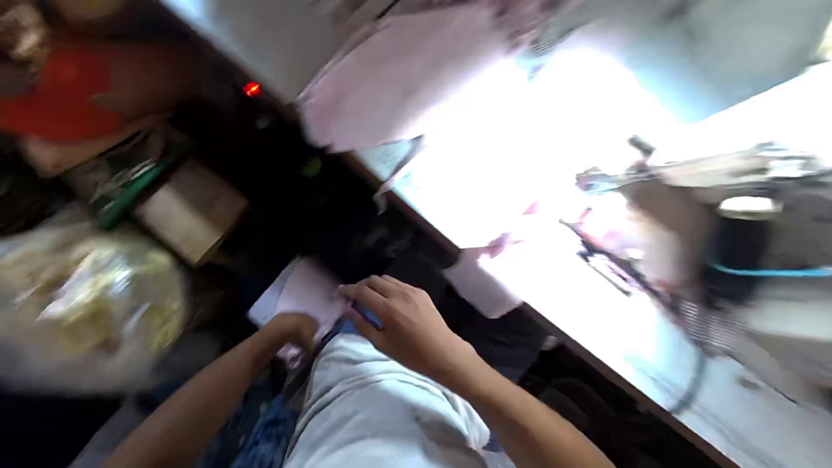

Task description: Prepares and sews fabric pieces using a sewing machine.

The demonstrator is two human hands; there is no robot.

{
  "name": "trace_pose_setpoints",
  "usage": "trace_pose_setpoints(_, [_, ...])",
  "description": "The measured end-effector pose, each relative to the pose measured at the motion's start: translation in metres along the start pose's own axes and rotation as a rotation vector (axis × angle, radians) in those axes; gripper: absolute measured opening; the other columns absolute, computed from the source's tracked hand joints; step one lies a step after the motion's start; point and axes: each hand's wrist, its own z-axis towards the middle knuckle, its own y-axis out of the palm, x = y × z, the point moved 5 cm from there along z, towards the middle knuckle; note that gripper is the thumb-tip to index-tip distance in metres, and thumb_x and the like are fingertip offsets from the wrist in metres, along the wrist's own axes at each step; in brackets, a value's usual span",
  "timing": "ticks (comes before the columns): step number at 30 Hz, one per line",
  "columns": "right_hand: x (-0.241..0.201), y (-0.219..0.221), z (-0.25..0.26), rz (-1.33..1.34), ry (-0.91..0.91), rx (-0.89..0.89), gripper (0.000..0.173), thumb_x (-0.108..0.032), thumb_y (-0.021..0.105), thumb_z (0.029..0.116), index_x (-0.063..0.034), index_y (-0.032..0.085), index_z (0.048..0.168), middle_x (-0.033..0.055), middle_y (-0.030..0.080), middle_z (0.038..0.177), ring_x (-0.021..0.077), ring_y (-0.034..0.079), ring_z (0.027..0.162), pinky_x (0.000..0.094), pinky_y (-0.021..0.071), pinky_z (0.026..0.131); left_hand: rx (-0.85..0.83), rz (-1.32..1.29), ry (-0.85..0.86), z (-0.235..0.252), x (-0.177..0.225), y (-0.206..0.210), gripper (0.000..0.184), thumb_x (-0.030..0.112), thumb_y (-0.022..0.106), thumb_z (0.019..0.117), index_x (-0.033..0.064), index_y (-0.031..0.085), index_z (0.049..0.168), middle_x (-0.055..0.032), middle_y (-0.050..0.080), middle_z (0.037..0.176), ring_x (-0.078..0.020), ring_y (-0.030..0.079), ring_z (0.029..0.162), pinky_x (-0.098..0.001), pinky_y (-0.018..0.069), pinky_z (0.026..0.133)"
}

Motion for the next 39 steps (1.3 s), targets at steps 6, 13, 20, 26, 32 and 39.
trace_pose_setpoints(6, [0.073,-0.148,-0.065,-0.269,0.498,0.678,0.039,-0.034,0.063,0.0968,-0.0034,0.065,0.121,0.0150,0.068,0.109,0.0267,0.068,0.093,0.0451,0.0562,0.075,-0.055,0.307,-0.105,-0.040,0.043,-0.047,0.054,0.043,0.069,0.0955,-0.0076,0.067,0.114,-0.0312,0.066,0.120,-0.0499,0.061,0.118,-0.0722,0.0456,0.095])
trace_pose_setpoints(13, [0.159,-0.179,-0.037,-0.417,0.447,0.514,0.056,-0.005,0.058,0.0967,-0.0106,0.049,0.152,0.0234,0.057,0.138,0.0442,0.061,0.117,0.0635,0.0525,0.088,1.363,-0.031,0.580,-0.171,0.244,-0.164,0.072,0.072,0.061,0.0871,0.0070,0.071,0.116,-0.0116,0.070,0.099,-0.0264,0.068,0.084,-0.0463,0.0576,0.069])
trace_pose_setpoints(20, [0.169,-0.164,-0.038,-0.397,0.313,0.475,0.019,-0.015,0.062,0.0990,-0.0041,0.074,0.109,0.0140,0.069,0.120,0.0318,0.066,0.112,0.0501,0.0556,0.095,1.067,-0.240,0.902,-0.167,0.251,-0.217,0.021,0.015,0.053,0.1015,0.0078,0.069,0.114,-0.0030,0.073,0.102,-0.0094,0.070,0.095,-0.0335,0.0585,0.087])
trace_pose_setpoints(26, [0.128,-0.117,-0.067,-0.210,0.175,0.468,0.022,-0.022,0.058,0.1027,-0.0070,0.074,0.106,0.0091,0.071,0.120,0.0213,0.071,0.102,0.0394,0.0601,0.087,0.853,0.569,0.835,-0.224,0.255,-0.284,0.017,0.017,0.063,0.0992,0.0181,0.074,0.112,0.0003,0.072,0.091,-0.0137,0.068,0.076,-0.0407,0.0573,0.069])
trace_pose_setpoints(32, [0.115,-0.098,-0.077,-0.188,0.262,0.625,0.021,-0.021,0.058,0.1020,-0.0125,0.076,0.109,0.0053,0.072,0.124,0.0218,0.064,0.121,0.0387,0.0518,0.104,0.874,1.013,0.893,-0.184,0.344,-0.338,0.018,0.030,0.061,0.0938,0.0261,0.076,0.103,-0.0006,0.073,0.090,-0.0226,0.068,0.088,-0.0529,0.0476,0.084])
trace_pose_setpoints(39, [0.109,-0.093,-0.087,-0.213,0.468,0.827,0.037,-0.048,0.065,0.0970,-0.0130,0.078,0.101,0.0071,0.072,0.121,0.0239,0.064,0.114,0.0382,0.0505,0.099,0.726,0.950,0.857,-0.117,0.384,-0.349,0.025,0.025,0.062,0.0923,0.0180,0.075,0.113,-0.0086,0.070,0.100,-0.0302,0.065,0.103,-0.0609,0.0425,0.100])
